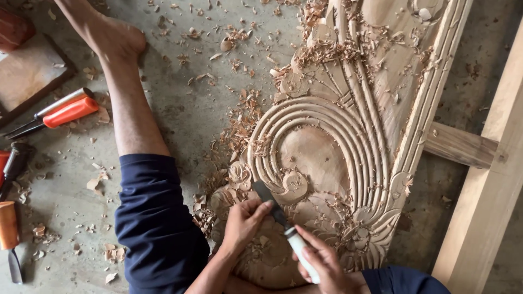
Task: The person carves intricate floral and curved patterns into a wooden headboard using a chisel, occasionally clearing away wood shavings by hand.
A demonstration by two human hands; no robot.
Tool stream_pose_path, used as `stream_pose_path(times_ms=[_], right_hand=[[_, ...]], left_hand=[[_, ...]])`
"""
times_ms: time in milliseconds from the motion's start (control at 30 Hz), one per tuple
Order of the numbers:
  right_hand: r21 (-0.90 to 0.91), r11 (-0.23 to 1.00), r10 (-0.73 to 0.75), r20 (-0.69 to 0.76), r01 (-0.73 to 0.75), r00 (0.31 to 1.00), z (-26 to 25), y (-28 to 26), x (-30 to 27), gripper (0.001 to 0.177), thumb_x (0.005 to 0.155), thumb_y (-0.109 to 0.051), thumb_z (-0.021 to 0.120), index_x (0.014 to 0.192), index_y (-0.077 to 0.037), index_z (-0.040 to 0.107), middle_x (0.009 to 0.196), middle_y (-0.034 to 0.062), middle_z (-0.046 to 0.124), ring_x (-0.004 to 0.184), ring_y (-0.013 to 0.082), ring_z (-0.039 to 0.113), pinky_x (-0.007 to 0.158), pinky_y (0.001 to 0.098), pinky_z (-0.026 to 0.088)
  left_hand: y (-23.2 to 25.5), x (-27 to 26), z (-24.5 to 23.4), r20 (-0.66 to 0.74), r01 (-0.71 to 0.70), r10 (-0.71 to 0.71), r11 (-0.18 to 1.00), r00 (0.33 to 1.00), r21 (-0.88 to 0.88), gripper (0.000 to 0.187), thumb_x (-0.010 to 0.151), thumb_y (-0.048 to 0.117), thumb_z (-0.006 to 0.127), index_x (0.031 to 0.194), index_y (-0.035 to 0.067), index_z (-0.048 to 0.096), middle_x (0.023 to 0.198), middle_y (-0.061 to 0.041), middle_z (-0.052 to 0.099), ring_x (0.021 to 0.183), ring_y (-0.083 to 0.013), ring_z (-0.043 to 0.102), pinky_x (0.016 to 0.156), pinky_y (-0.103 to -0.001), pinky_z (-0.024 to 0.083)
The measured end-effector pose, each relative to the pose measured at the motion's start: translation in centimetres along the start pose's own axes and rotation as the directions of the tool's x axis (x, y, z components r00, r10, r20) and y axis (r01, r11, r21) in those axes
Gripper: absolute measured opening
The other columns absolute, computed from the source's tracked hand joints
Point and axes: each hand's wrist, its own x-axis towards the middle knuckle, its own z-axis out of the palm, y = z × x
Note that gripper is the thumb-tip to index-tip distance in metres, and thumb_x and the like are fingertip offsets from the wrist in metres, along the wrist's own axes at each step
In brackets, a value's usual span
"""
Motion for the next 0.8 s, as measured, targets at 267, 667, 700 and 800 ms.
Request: stream_pose_path(times_ms=[267,667,700,800], right_hand=[[0.077,0.93,0.368,-0.135,-0.36,0.92,0.3,-5.2,1.2,0.055,0.096,-0.013,0.056,0.151,-0.011,0.048,0.082,0.0132,0.067,0.049,0.0116,0.054,0.039,0.0253,0.045],[0.169,0.972,0.193,-0.189,-0.161,0.963,4.1,-1.5,2.4,0.053,0.097,-0.013,0.058,0.149,-0.009,0.051,0.082,0.0151,0.068,0.048,0.0121,0.057,0.036,0.0252,0.047],[0.171,0.971,0.196,-0.191,-0.164,0.962,4.6,-1.1,2.5,0.053,0.097,-0.013,0.058,0.149,-0.009,0.051,0.082,0.0151,0.068,0.048,0.0121,0.057,0.036,0.0252,0.047],[0.179,0.979,0.137,-0.243,-0.094,0.96,6.0,-0.6,3.1,0.052,0.097,-0.014,0.058,0.148,-0.009,0.051,0.086,0.0161,0.07,0.052,0.0139,0.059,0.039,0.026,0.048]], left_hand=[[-3.4,1.9,0.4,-0.021,-0.079,0.077,0.989,0.997,-0.126,0.02,0.094,0.016,0.079,0.085,-0.002,0.076,0.067,0.001,0.068,0.053,-0.0029,0.05,0.047,-0.021,0.037],[-0.7,1.0,0.7,-0.125,-0.117,0.079,0.933,0.989,-0.34,0.021,0.095,0.017,0.072,0.098,-0.002,0.08,0.075,0.001,0.073,0.06,-0.0023,0.057,0.052,-0.02,0.045],[-1.2,1.2,0.6,-0.124,-0.113,0.074,0.934,0.989,-0.34,0.021,0.095,0.017,0.072,0.098,-0.002,0.08,0.075,0.001,0.073,0.06,-0.0023,0.057,0.052,-0.02,0.045],[-1.4,1.7,0.7,-0.175,-0.158,0.105,0.931,0.979,-0.33,0.024,0.099,0.02,0.069,0.103,-0.001,0.081,0.075,0.001,0.072,0.059,-0.0022,0.053,0.052,-0.019,0.043]])
